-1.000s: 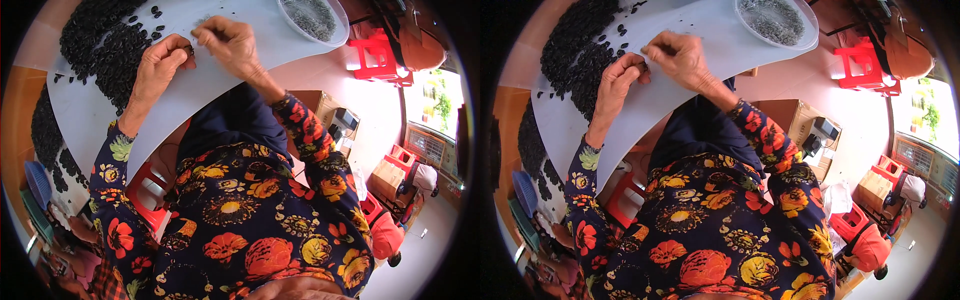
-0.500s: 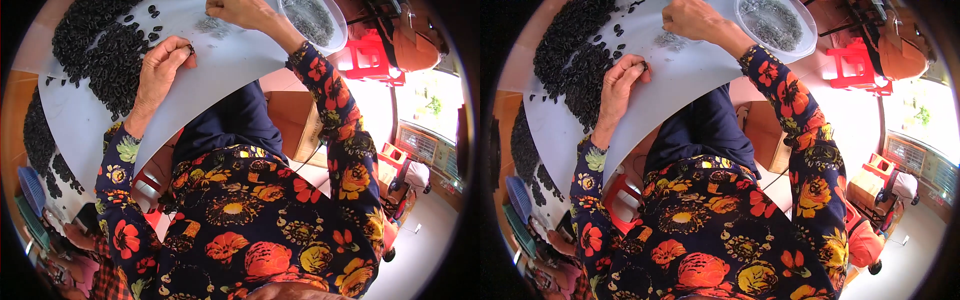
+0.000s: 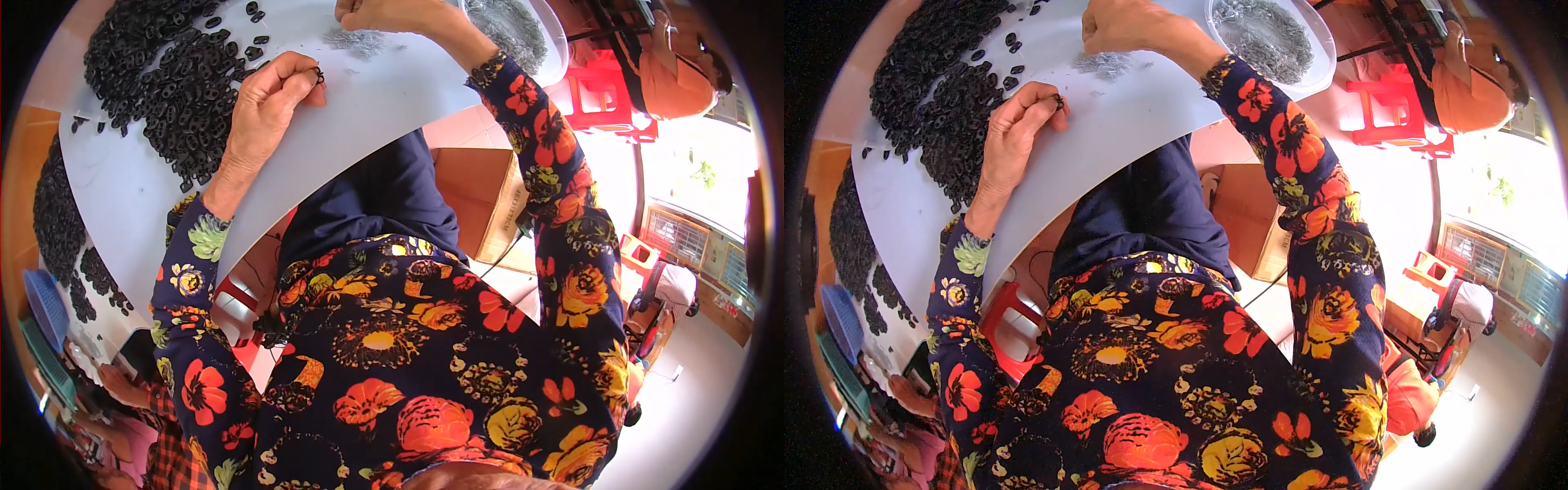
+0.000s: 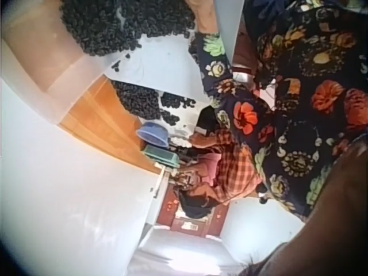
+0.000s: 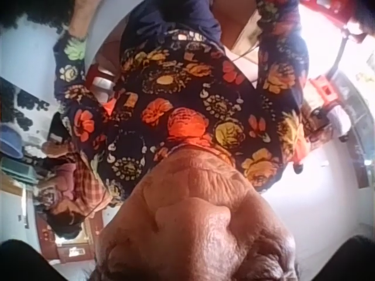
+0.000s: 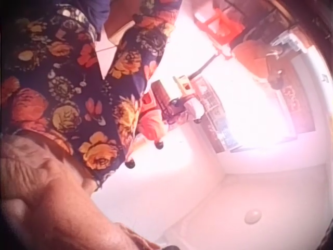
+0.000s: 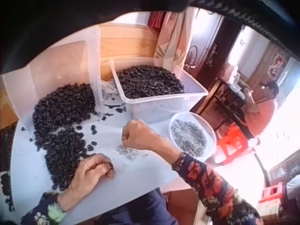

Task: The person assembles plastic fasteners by inserting small metal pins into the plastic pieces by hand.

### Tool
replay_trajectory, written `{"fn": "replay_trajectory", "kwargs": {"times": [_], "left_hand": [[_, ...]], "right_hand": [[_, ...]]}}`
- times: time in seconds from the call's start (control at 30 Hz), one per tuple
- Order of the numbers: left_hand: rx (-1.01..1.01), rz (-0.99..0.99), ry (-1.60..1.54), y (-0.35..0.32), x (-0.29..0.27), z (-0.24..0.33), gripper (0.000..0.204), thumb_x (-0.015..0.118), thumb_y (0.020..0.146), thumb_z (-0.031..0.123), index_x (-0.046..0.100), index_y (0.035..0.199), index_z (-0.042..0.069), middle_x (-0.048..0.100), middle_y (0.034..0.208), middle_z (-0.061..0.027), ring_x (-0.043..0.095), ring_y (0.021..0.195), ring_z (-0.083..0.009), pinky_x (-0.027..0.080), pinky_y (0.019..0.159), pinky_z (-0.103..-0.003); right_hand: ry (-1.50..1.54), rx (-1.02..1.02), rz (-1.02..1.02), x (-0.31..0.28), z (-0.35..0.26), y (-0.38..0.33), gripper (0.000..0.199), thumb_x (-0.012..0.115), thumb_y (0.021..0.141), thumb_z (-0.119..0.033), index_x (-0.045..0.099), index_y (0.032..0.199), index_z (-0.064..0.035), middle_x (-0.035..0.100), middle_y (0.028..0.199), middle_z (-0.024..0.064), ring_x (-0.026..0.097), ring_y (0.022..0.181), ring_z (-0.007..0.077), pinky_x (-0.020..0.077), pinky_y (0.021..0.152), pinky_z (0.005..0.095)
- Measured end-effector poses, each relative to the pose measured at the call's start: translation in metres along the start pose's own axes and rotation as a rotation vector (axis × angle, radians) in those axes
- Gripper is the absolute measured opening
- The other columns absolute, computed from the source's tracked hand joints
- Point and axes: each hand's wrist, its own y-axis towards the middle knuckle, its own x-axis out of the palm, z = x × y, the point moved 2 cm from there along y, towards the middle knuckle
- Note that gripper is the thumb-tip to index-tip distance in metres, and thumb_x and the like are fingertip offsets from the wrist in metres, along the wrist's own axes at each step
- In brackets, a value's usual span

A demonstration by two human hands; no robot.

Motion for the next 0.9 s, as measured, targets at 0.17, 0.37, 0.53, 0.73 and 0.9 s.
{"fn": "replay_trajectory", "kwargs": {"times": [0.17,0.37,0.53,0.73,0.9], "left_hand": [[0.027,-0.017,0.020,0.004,0.002,0.003,0.015,0.052,0.090,0.011,0.061,0.091,-0.001,0.060,0.076,-0.0022,0.055,0.074,-0.0085,0.043,0.074,-0.022],[0.040,0.017,-0.108,0.005,-0.004,-0.009,0.017,0.053,0.091,0.015,0.064,0.091,0.001,0.062,0.074,-0.0006,0.055,0.072,-0.0063,0.045,0.069,-0.022],[0.006,0.036,-0.232,0.007,0.001,-0.005,0.015,0.054,0.090,0.012,0.064,0.091,0.001,0.063,0.075,-0.0013,0.055,0.071,-0.0064,0.046,0.068,-0.022],[0.021,0.024,-0.191,0.008,0.003,-0.005,0.014,0.055,0.091,0.012,0.064,0.091,0.001,0.063,0.075,-0.0014,0.054,0.069,-0.0055,0.045,0.066,-0.021],[0.056,0.030,-0.099,0.006,0.003,-0.005,0.015,0.054,0.091,0.013,0.064,0.093,0.002,0.063,0.075,-0.0011,0.055,0.070,-0.0053,0.046,0.066,-0.021]], "right_hand": [[0.111,0.234,-0.015,-0.001,0.011,-0.012,0.019,0.066,0.068,-0.016,0.069,0.077,0.0013,0.065,0.068,0.0205,0.066,0.061,0.0259,0.0511,0.060,0.0376],[0.264,0.174,0.107,-0.003,-0.001,-0.022,0.015,0.065,0.076,-0.013,0.069,0.079,0.0011,0.066,0.068,0.0167,0.064,0.060,0.0216,0.0501,0.058,0.0343],[0.513,0.216,0.179,0.012,-0.043,-0.061,0.013,0.068,0.081,-0.008,0.067,0.091,0.0000,0.067,0.074,0.0069,0.062,0.067,0.0103,0.0504,0.064,0.0256],[0.884,0.275,0.324,0.047,-0.038,-0.074,0.017,0.064,0.084,-0.002,0.061,0.100,0.0046,0.065,0.080,0.0053,0.060,0.072,0.0089,0.0506,0.069,0.0239],[0.949,0.268,0.360,0.048,-0.042,-0.073,0.016,0.063,0.085,-0.003,0.061,0.100,0.0054,0.064,0.081,0.0052,0.060,0.072,0.0091,0.0508,0.070,0.0241]]}}
